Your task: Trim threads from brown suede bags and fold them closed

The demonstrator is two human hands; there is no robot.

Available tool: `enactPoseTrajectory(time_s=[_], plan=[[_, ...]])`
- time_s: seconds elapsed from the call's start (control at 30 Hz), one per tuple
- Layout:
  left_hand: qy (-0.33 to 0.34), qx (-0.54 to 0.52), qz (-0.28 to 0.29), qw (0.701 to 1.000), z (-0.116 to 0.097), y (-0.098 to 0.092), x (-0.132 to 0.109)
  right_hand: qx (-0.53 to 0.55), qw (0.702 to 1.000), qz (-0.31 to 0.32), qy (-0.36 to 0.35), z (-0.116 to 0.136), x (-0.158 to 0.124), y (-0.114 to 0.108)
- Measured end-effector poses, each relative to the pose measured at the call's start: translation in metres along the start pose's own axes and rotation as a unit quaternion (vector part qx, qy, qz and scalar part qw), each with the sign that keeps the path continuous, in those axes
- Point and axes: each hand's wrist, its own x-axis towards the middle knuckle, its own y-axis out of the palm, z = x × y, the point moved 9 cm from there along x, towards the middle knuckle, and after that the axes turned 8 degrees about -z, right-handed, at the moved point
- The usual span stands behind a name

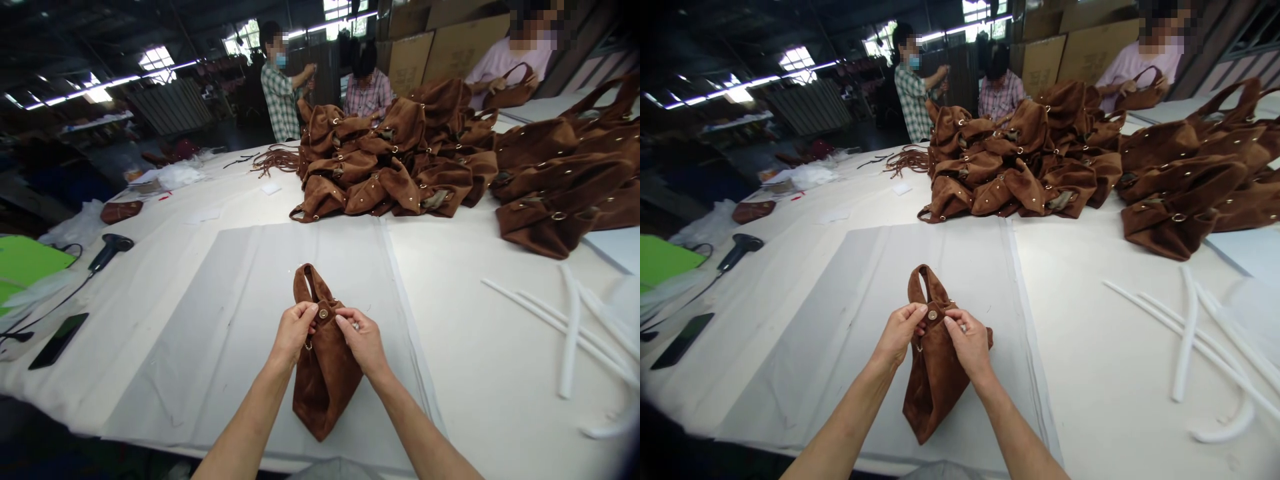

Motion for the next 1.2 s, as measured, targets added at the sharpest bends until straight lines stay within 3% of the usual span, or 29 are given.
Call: enactPoseTrajectory(time_s=[0.17,0.37,0.47,0.6,0.77,0.83,0.9,0.97,1.07,1.13,1.2], plan=[[-0.011,-0.026,-0.021,0.999,0.003,-0.006,0.001,0.074,0.996,-0.003,0.054,-0.009,0.0,-0.003],[-0.091,-0.16,-0.03,0.982,0.004,-0.021,0.005,0.106,0.988,-0.099,0.06,-0.022,0.005,-0.057],[-0.116,-0.221,-0.001,0.968,-0.004,-0.025,0.009,0.122,0.985,-0.083,0.091,-0.028,0.006,-0.072],[-0.13,-0.2,-0.019,0.971,0.012,-0.031,0.026,0.193,0.975,0.022,0.107,-0.017,0.009,-0.061],[-0.117,-0.053,-0.104,0.986,0.057,-0.048,0.042,0.148,0.983,0.038,0.102,-0.024,0.024,-0.049],[-0.084,-0.01,-0.147,0.985,0.053,-0.059,0.038,0.118,0.987,0.055,0.098,-0.032,0.026,-0.038],[-0.019,0.03,-0.165,0.986,0.031,-0.061,0.028,0.104,0.989,0.067,0.086,-0.036,0.025,-0.026],[0.072,0.091,-0.106,0.988,-0.001,-0.043,0.015,0.095,0.991,0.061,0.069,-0.035,0.023,-0.016],[0.181,0.203,0.051,0.961,-0.03,0.003,-0.005,0.078,0.994,0.053,0.052,-0.026,0.024,-0.005],[0.173,0.22,0.084,0.956,-0.027,0.015,-0.005,0.097,0.993,0.042,0.052,-0.02,0.028,-0.007],[0.117,0.169,0.068,0.976,-0.016,0.008,0.006,0.14,0.988,0.0,0.057,-0.017,0.034,-0.022]])
